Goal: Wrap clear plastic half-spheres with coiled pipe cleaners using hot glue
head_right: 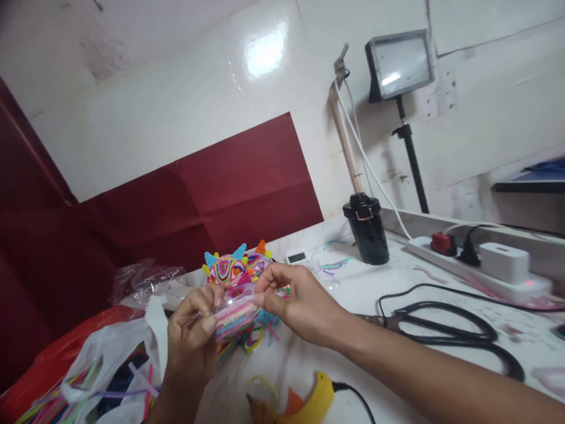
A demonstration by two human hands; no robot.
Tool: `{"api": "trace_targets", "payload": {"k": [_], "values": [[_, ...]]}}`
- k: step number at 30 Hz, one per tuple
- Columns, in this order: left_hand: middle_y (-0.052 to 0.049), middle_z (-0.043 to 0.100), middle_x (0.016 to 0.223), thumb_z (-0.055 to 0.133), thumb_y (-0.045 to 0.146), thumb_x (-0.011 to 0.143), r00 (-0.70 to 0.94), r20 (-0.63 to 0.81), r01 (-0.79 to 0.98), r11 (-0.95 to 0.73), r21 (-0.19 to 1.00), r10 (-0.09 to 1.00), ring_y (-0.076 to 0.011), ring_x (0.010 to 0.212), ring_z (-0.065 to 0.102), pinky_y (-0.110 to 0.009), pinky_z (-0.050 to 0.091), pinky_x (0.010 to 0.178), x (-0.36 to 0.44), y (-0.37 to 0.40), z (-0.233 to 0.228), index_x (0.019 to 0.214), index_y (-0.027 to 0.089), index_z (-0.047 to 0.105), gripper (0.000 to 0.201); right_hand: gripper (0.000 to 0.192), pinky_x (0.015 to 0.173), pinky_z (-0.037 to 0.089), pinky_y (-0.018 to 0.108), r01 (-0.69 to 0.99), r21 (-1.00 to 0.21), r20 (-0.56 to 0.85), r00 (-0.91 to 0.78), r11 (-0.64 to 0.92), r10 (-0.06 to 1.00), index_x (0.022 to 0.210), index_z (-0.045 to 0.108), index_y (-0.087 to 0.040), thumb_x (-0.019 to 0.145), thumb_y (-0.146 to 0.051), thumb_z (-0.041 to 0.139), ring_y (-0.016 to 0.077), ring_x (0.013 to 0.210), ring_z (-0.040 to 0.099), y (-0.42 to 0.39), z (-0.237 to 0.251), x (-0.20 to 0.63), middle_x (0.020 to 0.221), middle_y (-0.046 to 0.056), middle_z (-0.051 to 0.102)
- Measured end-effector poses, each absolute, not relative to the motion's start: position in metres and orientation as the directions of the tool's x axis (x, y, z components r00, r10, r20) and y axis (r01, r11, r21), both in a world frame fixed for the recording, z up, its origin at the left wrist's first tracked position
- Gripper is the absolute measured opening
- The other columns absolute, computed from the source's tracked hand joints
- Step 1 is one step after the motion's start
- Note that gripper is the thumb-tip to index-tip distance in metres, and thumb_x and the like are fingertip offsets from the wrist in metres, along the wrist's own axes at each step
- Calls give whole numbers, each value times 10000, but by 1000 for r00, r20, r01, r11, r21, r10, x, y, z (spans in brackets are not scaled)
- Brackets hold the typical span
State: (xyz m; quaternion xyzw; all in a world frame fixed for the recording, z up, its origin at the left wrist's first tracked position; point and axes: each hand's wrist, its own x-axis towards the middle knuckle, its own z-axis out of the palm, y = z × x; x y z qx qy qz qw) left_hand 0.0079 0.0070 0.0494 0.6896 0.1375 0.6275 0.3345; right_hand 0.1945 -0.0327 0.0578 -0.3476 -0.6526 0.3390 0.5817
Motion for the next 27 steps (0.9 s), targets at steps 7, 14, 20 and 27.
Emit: {"api": "trace_targets", "payload": {"k": [7, 14, 20, 27], "values": [[12, 444, 630, 736, 322, 654, 181, 736, -314, -671, 672, 652, -167, 700, 434, -294, 404, 712, 9, 5, 50, 548, 199, 508, 280, 162, 596, 382, 263, -26, -888, 459, -90, 459, 884, 654, 631, -163, 646, -279, 743, 120, 598, 478, -33, 64, 195, 601, -34, 542], [9, 449, 648, 745, 335, 642, 222, 679, -377, -581, 722, 700, -168, 724, 452, -325, 434, 788, 8, 4, 49, 554, 196, 521, 278, 292, 571, 398, 252, -70, -912, 410, -71, 405, 909, 650, 592, -181, 550, -327, 824, 117, 586, 504, -34, 68, 196, 597, -37, 569], [9, 461, 628, 749, 341, 614, 204, 660, -401, -553, 730, 723, -164, 703, 463, -315, 449, 765, 11, 3, 52, 549, 198, 522, 276, 298, 544, 393, 249, -121, -909, 412, -100, 400, 906, 712, 600, -186, 562, -314, 824, 124, 561, 531, -26, 59, 197, 564, -37, 606], [17, 448, 603, 765, 318, 587, 238, 616, -465, -468, 751, 751, -140, 638, 439, -283, 457, 685, 15, 0, 56, 543, 191, 530, 271, 358, 549, 373, 247, -145, -917, 390, -114, 373, 914, 735, 594, -182, 531, -319, 855, 108, 520, 497, -23, 56, 198, 518, -62, 581]]}}
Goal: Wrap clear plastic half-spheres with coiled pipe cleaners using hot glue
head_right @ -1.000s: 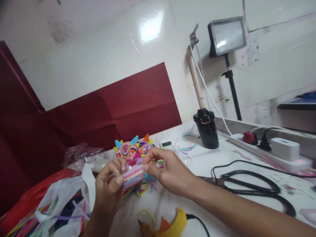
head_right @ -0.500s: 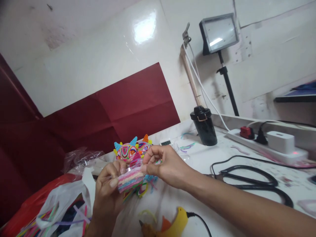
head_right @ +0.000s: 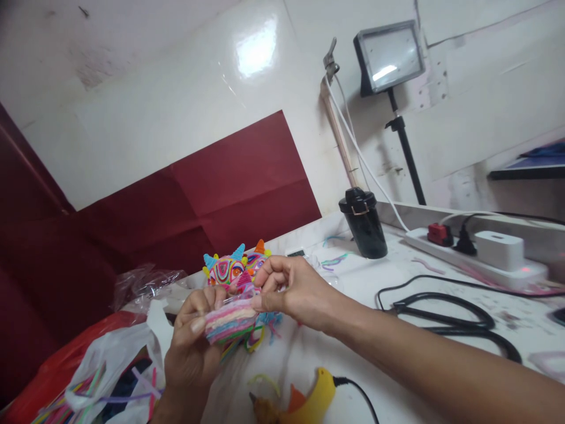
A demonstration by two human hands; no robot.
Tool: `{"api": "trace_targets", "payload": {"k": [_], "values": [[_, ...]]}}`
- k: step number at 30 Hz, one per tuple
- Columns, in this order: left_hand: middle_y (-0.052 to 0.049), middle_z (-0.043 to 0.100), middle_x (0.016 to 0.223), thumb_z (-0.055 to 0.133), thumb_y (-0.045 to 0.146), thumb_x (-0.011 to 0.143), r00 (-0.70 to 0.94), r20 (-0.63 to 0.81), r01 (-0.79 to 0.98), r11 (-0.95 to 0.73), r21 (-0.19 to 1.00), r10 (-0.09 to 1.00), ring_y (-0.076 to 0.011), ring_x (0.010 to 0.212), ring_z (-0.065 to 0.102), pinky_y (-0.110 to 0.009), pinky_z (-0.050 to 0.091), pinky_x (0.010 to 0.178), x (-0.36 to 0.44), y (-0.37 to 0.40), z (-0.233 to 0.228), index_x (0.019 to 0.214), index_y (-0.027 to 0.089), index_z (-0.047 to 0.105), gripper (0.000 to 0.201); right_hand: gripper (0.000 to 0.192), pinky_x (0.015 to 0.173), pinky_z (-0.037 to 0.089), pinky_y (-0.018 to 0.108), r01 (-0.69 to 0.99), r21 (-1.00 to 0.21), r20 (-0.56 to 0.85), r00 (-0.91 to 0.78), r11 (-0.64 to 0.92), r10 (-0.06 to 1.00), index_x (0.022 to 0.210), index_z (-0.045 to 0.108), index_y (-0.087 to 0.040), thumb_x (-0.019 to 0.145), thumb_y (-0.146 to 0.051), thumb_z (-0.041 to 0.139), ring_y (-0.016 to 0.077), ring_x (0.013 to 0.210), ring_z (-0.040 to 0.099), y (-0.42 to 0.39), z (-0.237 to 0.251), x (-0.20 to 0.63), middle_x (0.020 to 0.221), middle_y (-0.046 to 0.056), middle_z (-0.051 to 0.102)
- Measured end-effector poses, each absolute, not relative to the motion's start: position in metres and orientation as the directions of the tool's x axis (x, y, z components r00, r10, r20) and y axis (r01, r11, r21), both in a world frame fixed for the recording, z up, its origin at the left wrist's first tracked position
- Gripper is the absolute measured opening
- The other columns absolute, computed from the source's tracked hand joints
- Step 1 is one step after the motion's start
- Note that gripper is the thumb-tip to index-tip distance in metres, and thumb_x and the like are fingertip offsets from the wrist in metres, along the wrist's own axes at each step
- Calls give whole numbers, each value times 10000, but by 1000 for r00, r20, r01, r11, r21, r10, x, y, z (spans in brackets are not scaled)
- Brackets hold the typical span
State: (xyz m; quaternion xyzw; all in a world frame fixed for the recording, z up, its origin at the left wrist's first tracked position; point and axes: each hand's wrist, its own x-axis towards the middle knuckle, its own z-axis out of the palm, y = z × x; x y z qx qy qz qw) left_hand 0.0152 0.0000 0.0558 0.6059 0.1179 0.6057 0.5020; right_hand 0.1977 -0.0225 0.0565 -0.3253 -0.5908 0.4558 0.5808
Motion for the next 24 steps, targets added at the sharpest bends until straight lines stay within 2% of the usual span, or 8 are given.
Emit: {"api": "trace_targets", "payload": {"k": [7, 14, 21, 24], "values": [[14, 444, 589, 737, 314, 601, 269, 592, -489, -422, 764, 759, -138, 618, 431, -274, 447, 646, 16, 0, 56, 548, 188, 499, 274, 419, 533, 347, 238, -191, -925, 360, -153, 330, 920, 758, 601, -181, 492, -338, 883, 97, 507, 467, -20, 55, 200, 519, -72, 576], [29, 365, 555, 707, 325, 576, 268, 542, -493, -370, 787, 796, -128, 573, 371, -272, 420, 597, 20, 0, 57, 522, 191, 418, 322, 414, 556, 371, 238, -219, -935, 321, -185, 280, 929, 749, 629, -165, 470, -307, 900, 97, 554, 500, -16, 52, 202, 589, -55, 592], [39, 303, 528, 661, 299, 566, 280, 505, -552, -293, 781, 816, -118, 544, 303, -260, 343, 546, 27, 0, 54, 512, 191, 344, 339, 218, 516, 282, 231, -130, -934, 354, -239, 332, 904, 812, 704, -181, 644, -284, 796, 79, 527, 397, -20, 55, 206, 566, -79, 478], [37, 290, 535, 640, 297, 580, 294, 485, -566, -259, 783, 823, -124, 547, 284, -263, 313, 530, 29, 2, 50, 514, 196, 323, 339, 165, 524, 267, 244, -68, -930, 367, -247, 362, 897, 748, 705, -178, 653, -294, 774, 85, 555, 387, -20, 56, 209, 673, -47, 515]]}}
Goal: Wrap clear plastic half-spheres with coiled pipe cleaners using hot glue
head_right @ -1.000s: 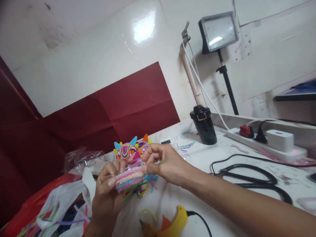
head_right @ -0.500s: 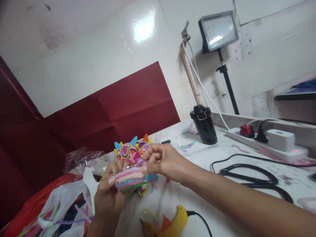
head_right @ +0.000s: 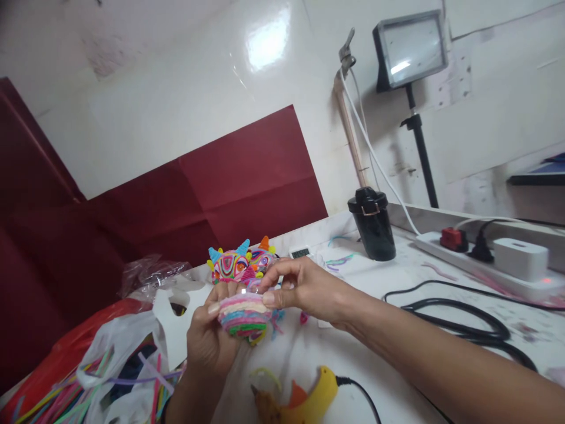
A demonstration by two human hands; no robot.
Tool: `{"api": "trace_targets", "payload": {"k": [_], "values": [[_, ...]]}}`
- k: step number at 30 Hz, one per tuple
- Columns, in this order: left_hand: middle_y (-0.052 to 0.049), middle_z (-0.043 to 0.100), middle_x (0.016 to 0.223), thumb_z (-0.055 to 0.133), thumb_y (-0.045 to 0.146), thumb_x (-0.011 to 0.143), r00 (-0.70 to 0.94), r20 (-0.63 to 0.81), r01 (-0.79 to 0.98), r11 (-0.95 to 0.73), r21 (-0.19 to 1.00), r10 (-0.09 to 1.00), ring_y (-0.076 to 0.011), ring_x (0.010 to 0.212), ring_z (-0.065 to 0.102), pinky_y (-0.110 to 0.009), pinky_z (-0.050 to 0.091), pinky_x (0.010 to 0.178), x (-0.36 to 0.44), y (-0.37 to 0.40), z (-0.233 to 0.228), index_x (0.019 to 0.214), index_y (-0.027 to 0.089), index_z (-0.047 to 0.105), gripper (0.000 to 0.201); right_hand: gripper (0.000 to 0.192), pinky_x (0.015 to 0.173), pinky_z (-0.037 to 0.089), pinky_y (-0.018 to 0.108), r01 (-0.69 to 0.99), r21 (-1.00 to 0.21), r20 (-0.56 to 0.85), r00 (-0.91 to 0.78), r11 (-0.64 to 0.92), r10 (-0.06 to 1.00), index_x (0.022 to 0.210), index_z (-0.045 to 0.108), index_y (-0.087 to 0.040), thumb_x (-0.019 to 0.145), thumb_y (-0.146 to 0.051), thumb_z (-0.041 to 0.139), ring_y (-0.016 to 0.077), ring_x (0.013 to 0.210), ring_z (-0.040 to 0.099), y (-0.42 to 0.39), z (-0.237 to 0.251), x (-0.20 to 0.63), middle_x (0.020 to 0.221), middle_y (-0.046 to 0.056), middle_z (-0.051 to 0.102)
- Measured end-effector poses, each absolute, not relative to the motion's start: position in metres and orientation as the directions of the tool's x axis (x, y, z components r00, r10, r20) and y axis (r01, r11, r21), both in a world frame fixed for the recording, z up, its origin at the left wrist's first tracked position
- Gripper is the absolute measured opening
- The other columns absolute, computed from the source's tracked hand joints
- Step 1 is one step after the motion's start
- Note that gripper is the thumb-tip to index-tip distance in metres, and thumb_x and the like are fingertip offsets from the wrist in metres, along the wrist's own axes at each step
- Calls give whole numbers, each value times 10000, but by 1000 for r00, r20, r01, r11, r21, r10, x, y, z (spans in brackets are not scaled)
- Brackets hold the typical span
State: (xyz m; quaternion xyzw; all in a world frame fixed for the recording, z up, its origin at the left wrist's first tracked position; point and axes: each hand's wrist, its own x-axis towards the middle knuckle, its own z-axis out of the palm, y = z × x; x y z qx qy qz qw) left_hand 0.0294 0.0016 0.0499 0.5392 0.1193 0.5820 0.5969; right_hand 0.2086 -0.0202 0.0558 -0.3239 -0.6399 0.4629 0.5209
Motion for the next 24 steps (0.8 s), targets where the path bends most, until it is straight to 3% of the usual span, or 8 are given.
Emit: {"api": "trace_targets", "payload": {"k": [3, 9, 17, 20, 24], "values": [[36, 295, 543, 635, 282, 593, 320, 470, -594, -212, 776, 823, -129, 563, 298, -266, 306, 544, 30, 5, 46, 515, 197, 350, 307, 194, 547, 274, 252, -42, -931, 359, -264, 361, 895, 714, 686, -171, 648, -329, 779, 96, 595, 404, -19, 55, 211, 753, -26, 534], [30, 370, 555, 629, 256, 600, 374, 399, -608, -104, 787, 837, -127, 573, 353, -276, 330, 580, 29, 10, 41, 518, 186, 424, 232, 352, 585, 279, 253, -105, -974, 224, -347, 199, 911, 708, 636, -166, 582, -425, 838, 111, 605, 420, -16, 50, 211, 623, -37, 547], [1, 510, 622, 627, 227, 628, 479, 279, -476, -21, 879, 832, -136, 591, 445, -263, 335, 576, 16, 24, 29, 666, 163, 561, 99, 353, 621, 299, 260, -78, -985, 170, -394, 152, 903, 684, 610, -170, 605, -429, 835, 120, 645, 428, -12, 49, 217, 666, -32, 535], [-13, 567, 703, 625, 205, 623, 502, 269, -383, -67, 921, 822, -140, 632, 474, -261, 352, 605, 10, 31, 26, 791, 168, 609, 173, 380, 619, 295, 267, 11, -985, 153, -397, 171, 905, 661, 596, -169, 609, -473, 818, 124, 643, 417, -10, 49, 219, 666, -28, 521], [-10, 563, 720, 578, 237, 676, 492, 320, -169, -271, 948, 810, -141, 682, 480, -259, 363, 642, 7, 31, 30, 760, 167, 624, 118, 388, 590, 281, 271, 149, -965, 143, -385, 214, 912, 624, 576, -166, 603, -482, 800, 123, 614, 396, -11, 48, 216, 631, -33, 485]]}}
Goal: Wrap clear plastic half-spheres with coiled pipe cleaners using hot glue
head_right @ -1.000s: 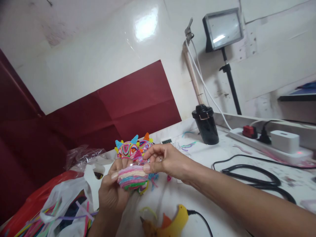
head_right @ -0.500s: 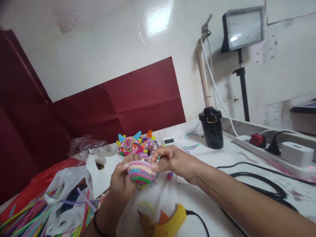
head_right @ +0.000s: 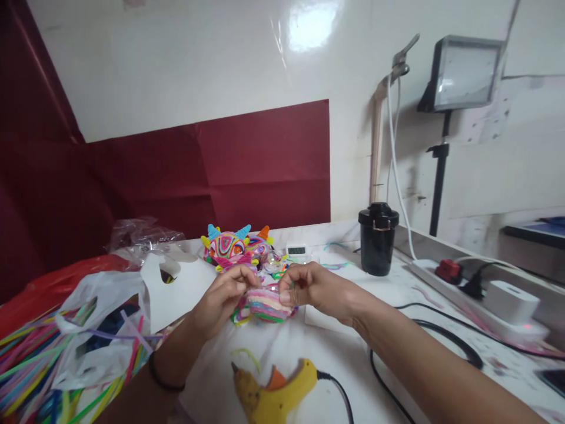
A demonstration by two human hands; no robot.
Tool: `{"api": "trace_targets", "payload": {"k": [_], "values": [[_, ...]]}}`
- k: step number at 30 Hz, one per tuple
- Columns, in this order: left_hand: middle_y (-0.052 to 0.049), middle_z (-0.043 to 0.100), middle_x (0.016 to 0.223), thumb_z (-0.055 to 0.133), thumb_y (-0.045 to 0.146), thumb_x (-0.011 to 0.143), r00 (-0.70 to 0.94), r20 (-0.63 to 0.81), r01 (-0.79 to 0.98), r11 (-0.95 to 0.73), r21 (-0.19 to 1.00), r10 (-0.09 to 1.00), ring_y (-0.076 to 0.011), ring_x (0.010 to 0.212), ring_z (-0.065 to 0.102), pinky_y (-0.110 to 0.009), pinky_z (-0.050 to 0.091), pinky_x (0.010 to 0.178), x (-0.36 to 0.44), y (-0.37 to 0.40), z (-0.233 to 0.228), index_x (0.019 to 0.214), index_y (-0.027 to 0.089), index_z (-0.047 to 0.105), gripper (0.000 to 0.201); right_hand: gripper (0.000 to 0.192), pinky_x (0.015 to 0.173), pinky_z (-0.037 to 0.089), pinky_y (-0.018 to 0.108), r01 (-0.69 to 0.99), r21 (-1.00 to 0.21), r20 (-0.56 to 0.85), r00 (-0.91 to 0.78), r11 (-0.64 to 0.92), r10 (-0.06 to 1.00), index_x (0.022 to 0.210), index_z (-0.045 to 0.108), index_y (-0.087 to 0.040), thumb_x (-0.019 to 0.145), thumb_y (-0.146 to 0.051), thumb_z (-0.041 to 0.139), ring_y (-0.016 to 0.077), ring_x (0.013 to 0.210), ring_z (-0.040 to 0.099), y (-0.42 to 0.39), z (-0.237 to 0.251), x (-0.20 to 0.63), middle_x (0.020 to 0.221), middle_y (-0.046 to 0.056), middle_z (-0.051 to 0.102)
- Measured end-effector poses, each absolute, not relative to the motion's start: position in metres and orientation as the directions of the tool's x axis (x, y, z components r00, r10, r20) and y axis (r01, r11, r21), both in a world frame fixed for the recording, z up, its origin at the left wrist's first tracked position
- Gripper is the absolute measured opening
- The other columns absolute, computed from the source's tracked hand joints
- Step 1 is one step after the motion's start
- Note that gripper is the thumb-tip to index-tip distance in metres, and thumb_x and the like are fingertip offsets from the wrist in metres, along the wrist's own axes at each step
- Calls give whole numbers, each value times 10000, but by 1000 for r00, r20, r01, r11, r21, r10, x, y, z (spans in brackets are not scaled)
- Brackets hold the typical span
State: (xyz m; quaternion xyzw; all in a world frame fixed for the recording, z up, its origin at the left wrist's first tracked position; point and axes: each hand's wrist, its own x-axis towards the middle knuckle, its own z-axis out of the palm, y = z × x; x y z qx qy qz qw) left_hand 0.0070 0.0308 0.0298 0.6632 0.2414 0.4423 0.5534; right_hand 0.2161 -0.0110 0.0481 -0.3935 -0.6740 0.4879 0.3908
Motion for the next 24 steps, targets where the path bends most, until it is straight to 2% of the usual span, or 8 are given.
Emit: {"api": "trace_targets", "payload": {"k": [5, 9, 13, 17, 22, 24], "values": [[17, 552, 678, 593, 253, 712, 545, 317, 193, -484, 854, 777, -144, 678, 491, -262, 368, 659, 15, 17, 39, 768, 177, 632, 102, 230, 588, 316, 269, 282, -906, 199, -374, 316, 906, 630, 614, -166, 647, -350, 751, 126, 628, 410, -10, 45, 212, 693, -16, 504], [3, 611, 706, 576, 204, 669, 556, 325, 343, -568, 748, 765, -166, 733, 537, -272, 378, 708, 22, 7, 42, 668, 174, 635, 67, 156, 569, 332, 260, 378, -844, 228, -391, 381, 892, 664, 637, -170, 691, -311, 701, 130, 627, 416, -9, 42, 212, 715, -1, 542], [-12, 636, 708, 547, 206, 650, 568, 296, 361, -556, 748, 768, -180, 744, 566, -278, 387, 712, 24, 5, 42, 631, 171, 635, 96, 120, 573, 356, 255, 398, -821, 246, -399, 409, 883, 668, 629, -174, 715, -273, 676, 134, 633, 446, -12, 41, 209, 711, 5, 565], [-7, 606, 673, 556, 238, 631, 530, 327, 351, -553, 756, 783, -171, 706, 541, -277, 375, 682, 24, 6, 44, 598, 171, 598, 86, 173, 578, 373, 258, 416, -807, 291, -338, 420, 895, 682, 637, -176, 724, -334, 693, 133, 631, 451, -15, 40, 205, 733, 7, 555], [31, 486, 582, 546, 259, 637, 458, 334, 312, -501, 807, 824, -132, 601, 421, -264, 316, 585, 19, 9, 48, 586, 180, 556, 94, 160, 633, 416, 278, 430, -737, 456, -253, 521, 854, 849, 654, -193, 725, -280, 705, 143, 675, 498, -20, 44, 207, 832, 13, 571], [41, 455, 569, 543, 255, 646, 434, 336, 256, -472, 843, 836, -118, 575, 383, -259, 295, 561, 16, 9, 50, 591, 182, 543, 92, 126, 629, 420, 276, 452, -686, 526, -233, 570, 818, 845, 643, -198, 746, -250, 701, 139, 671, 505, -23, 47, 208, 824, 8, 566]]}}
